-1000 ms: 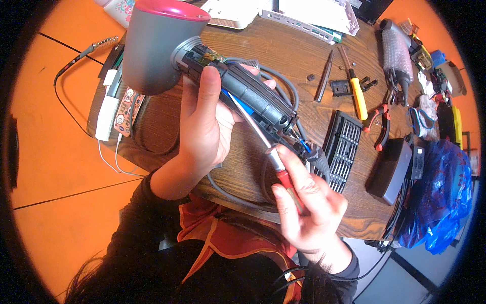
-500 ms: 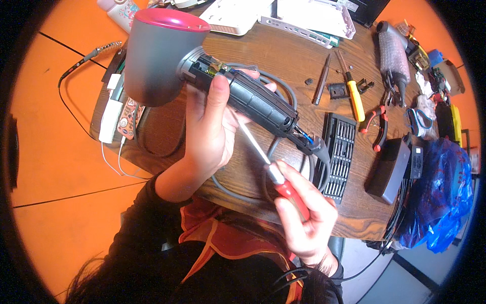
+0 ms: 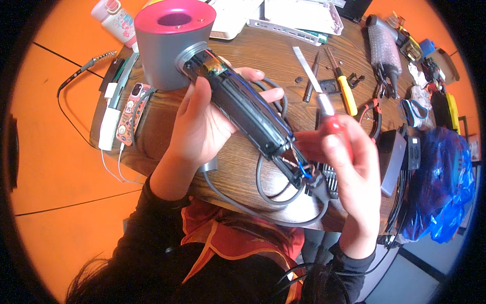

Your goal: The person disassembles a hair dryer by removing the rear filter and unscrewing the handle casing. They use a screwdriver to loosen screws and pry open the casing to expose internal components.

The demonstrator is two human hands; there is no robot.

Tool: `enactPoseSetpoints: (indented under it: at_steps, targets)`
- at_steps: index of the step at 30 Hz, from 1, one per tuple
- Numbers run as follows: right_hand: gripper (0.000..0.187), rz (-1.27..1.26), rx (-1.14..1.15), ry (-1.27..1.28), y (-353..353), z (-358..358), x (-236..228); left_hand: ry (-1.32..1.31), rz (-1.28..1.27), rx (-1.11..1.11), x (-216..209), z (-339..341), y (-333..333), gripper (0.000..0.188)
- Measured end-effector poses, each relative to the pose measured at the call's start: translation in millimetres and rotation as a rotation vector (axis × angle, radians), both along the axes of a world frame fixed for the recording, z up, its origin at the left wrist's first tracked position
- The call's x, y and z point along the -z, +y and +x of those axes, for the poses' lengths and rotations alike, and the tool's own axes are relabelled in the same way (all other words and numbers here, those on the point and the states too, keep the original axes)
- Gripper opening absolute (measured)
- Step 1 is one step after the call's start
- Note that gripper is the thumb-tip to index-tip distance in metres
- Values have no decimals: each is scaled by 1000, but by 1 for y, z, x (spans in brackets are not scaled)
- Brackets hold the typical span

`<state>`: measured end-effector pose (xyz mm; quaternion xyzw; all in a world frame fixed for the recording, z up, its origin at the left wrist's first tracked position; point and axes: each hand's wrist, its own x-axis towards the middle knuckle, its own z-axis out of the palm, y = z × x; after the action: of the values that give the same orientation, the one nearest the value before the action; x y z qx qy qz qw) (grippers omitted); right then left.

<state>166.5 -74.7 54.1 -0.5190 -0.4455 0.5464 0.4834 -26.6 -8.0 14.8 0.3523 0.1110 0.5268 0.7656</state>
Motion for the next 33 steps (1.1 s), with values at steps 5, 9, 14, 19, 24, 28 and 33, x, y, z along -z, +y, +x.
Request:
enactPoseSetpoints:
  at_steps: [5, 9, 14, 19, 24, 28, 33]
  targets:
    - [42, -2, -142, -31, 5, -17, 1, -127, 16, 116, 8, 4, 2, 50]
    - [42, 323, 48, -593, -5, -38, 5, -250, -183, 108, 15, 1, 7, 49]
    - [34, 323, 22, -570, -19, -33, -1, -259, -315, 70, 13, -6, 11, 35]
    - [33, 266, 216, -607, -39, -15, -19, -406, -344, 101, 10, -9, 15, 26]
    - [32, 253, 24, -735, -59, -4, -38, -479, -386, 140, 9, -11, 15, 24]
    - [27, 402, -92, -791, -60, 3, -41, -520, -414, 158, 7, -12, 15, 23]
    - [25, 427, -111, -807, -58, -3, -39, -430, -253, 97, 3, -11, 13, 20]
